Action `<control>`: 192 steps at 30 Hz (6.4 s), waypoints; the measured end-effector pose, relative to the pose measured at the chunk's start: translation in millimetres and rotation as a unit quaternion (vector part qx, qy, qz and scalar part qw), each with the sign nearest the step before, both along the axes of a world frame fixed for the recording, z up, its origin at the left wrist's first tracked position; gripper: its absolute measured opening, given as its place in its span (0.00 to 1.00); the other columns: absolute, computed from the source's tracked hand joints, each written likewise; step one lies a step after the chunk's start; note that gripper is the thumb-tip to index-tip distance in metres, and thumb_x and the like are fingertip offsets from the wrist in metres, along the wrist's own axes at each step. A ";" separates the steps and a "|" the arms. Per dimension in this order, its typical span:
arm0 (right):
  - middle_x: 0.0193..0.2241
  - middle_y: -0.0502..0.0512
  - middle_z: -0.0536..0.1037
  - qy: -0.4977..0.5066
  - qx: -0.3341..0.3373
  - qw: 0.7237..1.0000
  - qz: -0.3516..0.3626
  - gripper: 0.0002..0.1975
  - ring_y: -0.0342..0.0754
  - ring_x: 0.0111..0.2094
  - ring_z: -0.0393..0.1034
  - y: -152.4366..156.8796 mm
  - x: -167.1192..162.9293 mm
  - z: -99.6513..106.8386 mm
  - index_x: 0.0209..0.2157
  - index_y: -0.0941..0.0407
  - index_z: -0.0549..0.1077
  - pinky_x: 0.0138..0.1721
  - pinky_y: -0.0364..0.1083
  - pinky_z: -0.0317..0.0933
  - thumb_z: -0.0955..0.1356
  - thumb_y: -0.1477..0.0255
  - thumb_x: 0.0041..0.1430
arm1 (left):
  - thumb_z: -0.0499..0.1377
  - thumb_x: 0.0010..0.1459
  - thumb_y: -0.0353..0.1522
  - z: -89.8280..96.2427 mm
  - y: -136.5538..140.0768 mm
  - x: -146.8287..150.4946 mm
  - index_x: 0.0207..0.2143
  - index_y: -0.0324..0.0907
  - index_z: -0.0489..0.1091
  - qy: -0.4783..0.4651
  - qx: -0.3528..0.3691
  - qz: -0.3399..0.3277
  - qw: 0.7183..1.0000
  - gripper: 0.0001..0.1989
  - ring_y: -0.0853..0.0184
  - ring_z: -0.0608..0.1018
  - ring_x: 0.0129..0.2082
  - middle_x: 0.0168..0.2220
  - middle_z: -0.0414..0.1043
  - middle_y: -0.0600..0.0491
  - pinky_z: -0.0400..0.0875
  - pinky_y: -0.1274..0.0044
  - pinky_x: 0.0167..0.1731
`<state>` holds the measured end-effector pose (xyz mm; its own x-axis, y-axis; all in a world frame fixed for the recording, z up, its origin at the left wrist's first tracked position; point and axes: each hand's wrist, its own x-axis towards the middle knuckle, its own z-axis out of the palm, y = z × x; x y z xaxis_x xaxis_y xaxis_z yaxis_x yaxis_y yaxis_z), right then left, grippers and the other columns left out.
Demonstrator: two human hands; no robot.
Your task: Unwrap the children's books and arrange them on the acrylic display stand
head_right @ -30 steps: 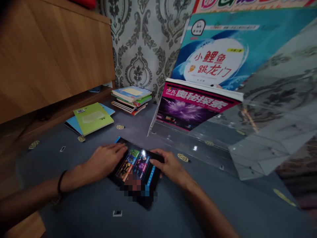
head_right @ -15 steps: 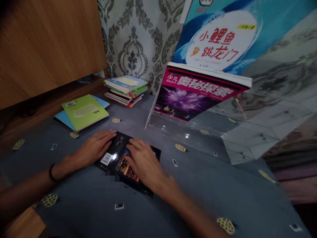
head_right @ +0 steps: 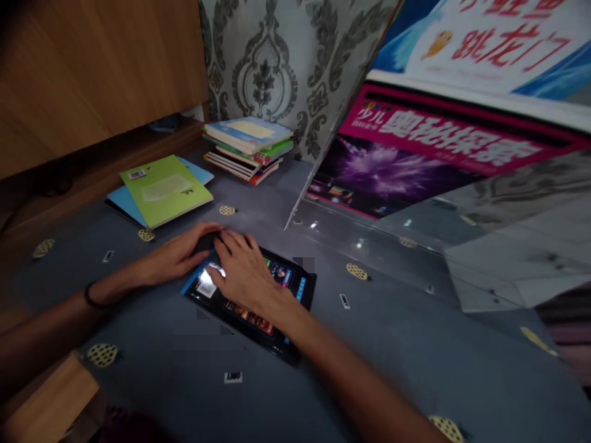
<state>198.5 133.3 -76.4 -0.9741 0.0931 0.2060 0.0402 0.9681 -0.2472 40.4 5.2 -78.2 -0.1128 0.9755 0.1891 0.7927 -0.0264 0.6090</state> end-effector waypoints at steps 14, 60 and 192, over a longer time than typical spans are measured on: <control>0.43 0.62 0.79 0.078 0.001 0.984 0.158 0.16 0.54 0.44 0.69 -27.7 28.2 3.3 0.51 0.60 0.75 0.47 0.55 0.67 0.60 0.71 0.72 | 0.52 0.66 0.30 -4.3 33.2 -32.9 0.55 0.39 0.66 0.040 0.044 -0.091 0.994 0.16 0.61 0.76 0.51 0.51 0.74 0.44 0.69 0.69 0.52; 0.58 0.58 0.74 -0.006 -0.017 0.983 0.181 0.19 0.51 0.61 0.64 -29.0 26.3 0.3 0.59 0.57 0.68 0.66 0.61 0.52 0.62 0.67 0.71 | 0.50 0.69 0.33 -3.9 26.5 -28.0 0.56 0.41 0.65 0.066 0.041 -0.102 0.992 0.16 0.58 0.73 0.55 0.55 0.72 0.43 0.66 0.64 0.57; 0.66 0.71 0.60 -0.035 -0.038 0.985 -0.164 0.31 0.58 0.69 0.50 2.1 102.3 3.2 0.64 0.67 0.62 0.68 0.60 0.51 0.60 0.58 0.70 | 0.48 0.58 0.19 17.5 36.1 54.9 0.60 0.39 0.64 0.420 -0.037 -0.016 0.907 0.28 0.56 0.76 0.48 0.52 0.72 0.43 0.77 0.71 0.34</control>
<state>300.7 135.4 -73.2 -0.9008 0.4173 0.1204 0.3668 0.8794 -0.3034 95.3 41.4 -60.7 0.0692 0.9891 0.1297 0.9774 -0.0412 -0.2073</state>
